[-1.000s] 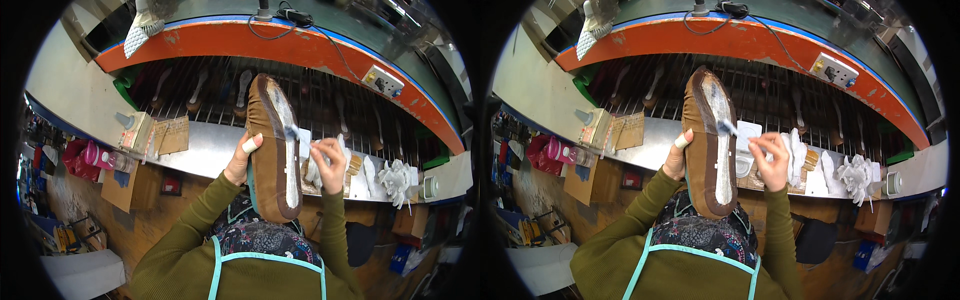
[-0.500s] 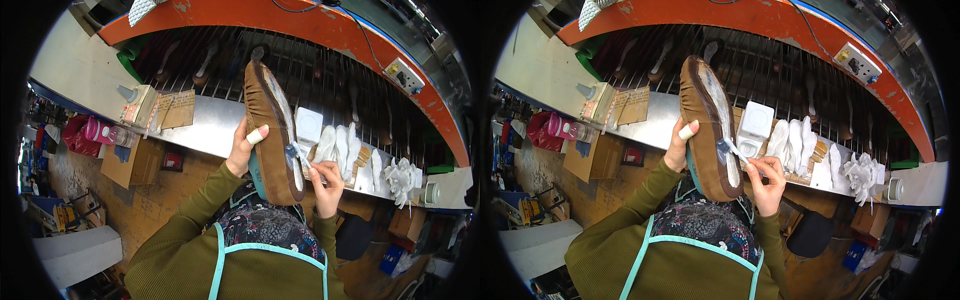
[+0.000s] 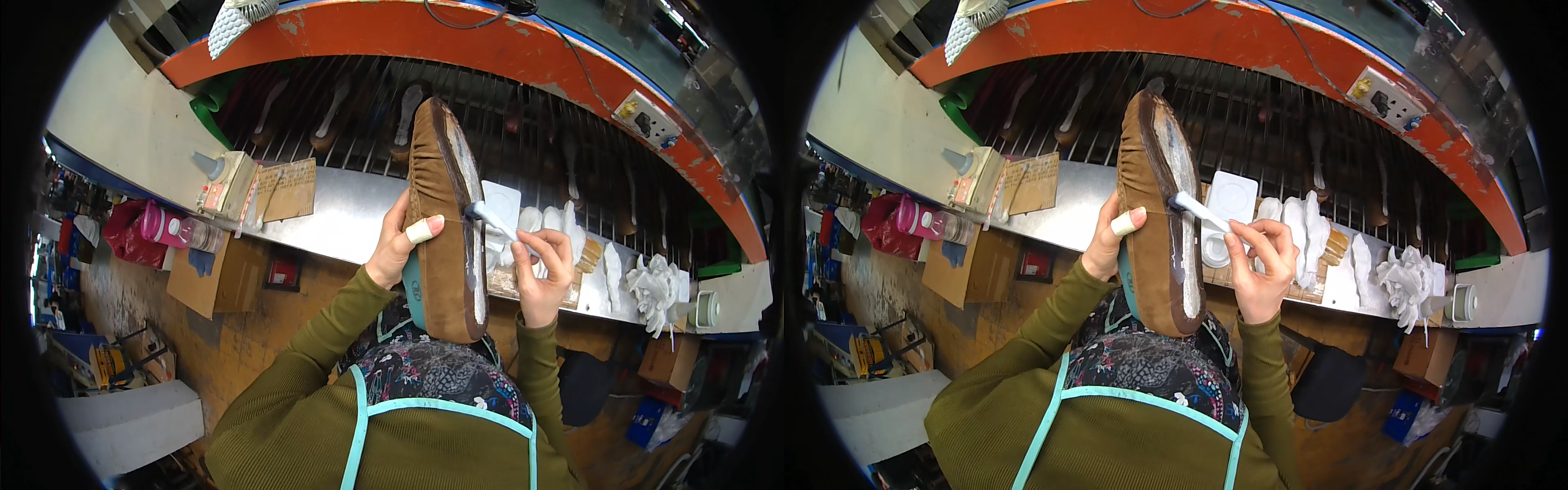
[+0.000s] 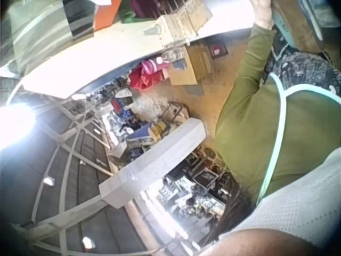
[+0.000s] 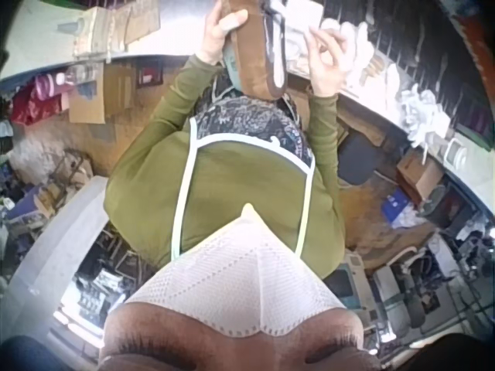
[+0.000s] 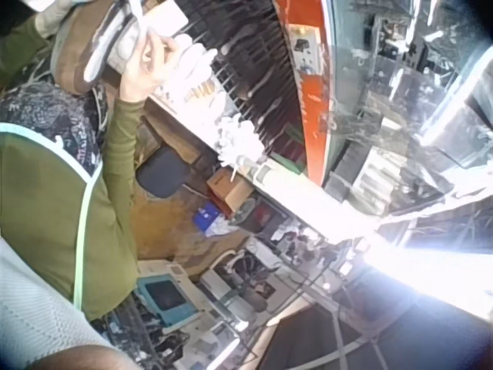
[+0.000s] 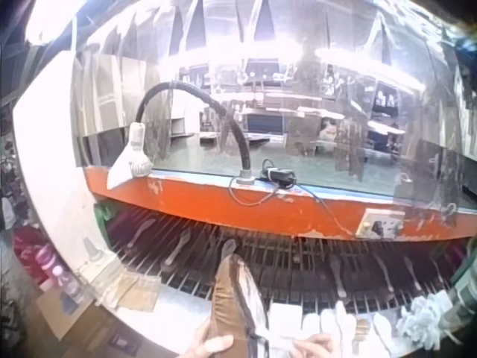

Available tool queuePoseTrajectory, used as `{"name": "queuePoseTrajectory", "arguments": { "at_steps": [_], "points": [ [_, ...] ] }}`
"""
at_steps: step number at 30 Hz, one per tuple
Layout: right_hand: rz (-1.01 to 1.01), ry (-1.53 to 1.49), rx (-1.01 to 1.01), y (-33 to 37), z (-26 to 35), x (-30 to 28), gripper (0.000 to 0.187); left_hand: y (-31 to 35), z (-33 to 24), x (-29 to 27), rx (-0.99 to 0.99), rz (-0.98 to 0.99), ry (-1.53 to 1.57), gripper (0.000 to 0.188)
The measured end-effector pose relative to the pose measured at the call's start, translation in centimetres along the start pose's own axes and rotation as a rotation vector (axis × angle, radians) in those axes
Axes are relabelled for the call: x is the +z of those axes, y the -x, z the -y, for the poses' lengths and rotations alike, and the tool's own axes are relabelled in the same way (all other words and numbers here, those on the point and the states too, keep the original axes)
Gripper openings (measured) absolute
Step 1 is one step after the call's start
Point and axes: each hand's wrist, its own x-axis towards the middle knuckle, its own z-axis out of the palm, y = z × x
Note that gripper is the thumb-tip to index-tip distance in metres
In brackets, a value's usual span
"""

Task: The person applies white glue to the sole of a brown shoe using a small brush, repeatedly dipping the brush into a container and spreading the adhesive along the sole's edge and surface.

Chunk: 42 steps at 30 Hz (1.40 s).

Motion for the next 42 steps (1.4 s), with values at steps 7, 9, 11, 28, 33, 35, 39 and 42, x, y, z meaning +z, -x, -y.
{"name": "queuePoseTrajectory", "arguments": {
  "at_steps": [7, 9, 11, 28, 33, 35, 39, 42],
  "points": [
    [0.154, -0.072, -0.060, -0.7, -1.5, -1.1, 0.016, -0.7, -0.8, 0.1, 0.010, 0.017, -0.032, 0.067],
    [0.198, -0.112, -0.040, -0.5, -1.6, -1.4, 0.014, -1.0, -0.9, 0.0, 0.014, 0.008, -0.027, 0.066],
    [0.247, -0.153, -0.016, -0.1, -1.7, -1.7, 0.013, -1.1, -1.0, -0.2, 0.017, 0.003, -0.018, 0.065],
    [0.319, -0.138, 0.073, 3.3, -1.7, -4.4, 0.014, -3.1, -1.1, -0.5, -0.002, -0.048, -0.060, 0.057],
    [0.323, -0.111, 0.058, 3.4, -1.4, -5.1, 0.015, -3.8, -0.9, -0.5, -0.066, -0.042, -0.012, 0.055],
    [0.318, -0.119, 0.056, 3.3, -1.4, -5.2, 0.015, -4.0, -0.7, -0.4, -0.089, -0.032, 0.019, 0.055],
    [0.319, -0.101, 0.005, 2.8, -1.3, -5.5, 0.016, -4.7, 0.0, -0.8, -0.226, 0.002, 0.105, 0.051],
    [0.322, -0.081, -0.045, 2.0, -1.0, -5.8, 0.017, -5.3, 0.7, -1.0, -0.313, 0.045, 0.179, 0.055]
  ]
}}
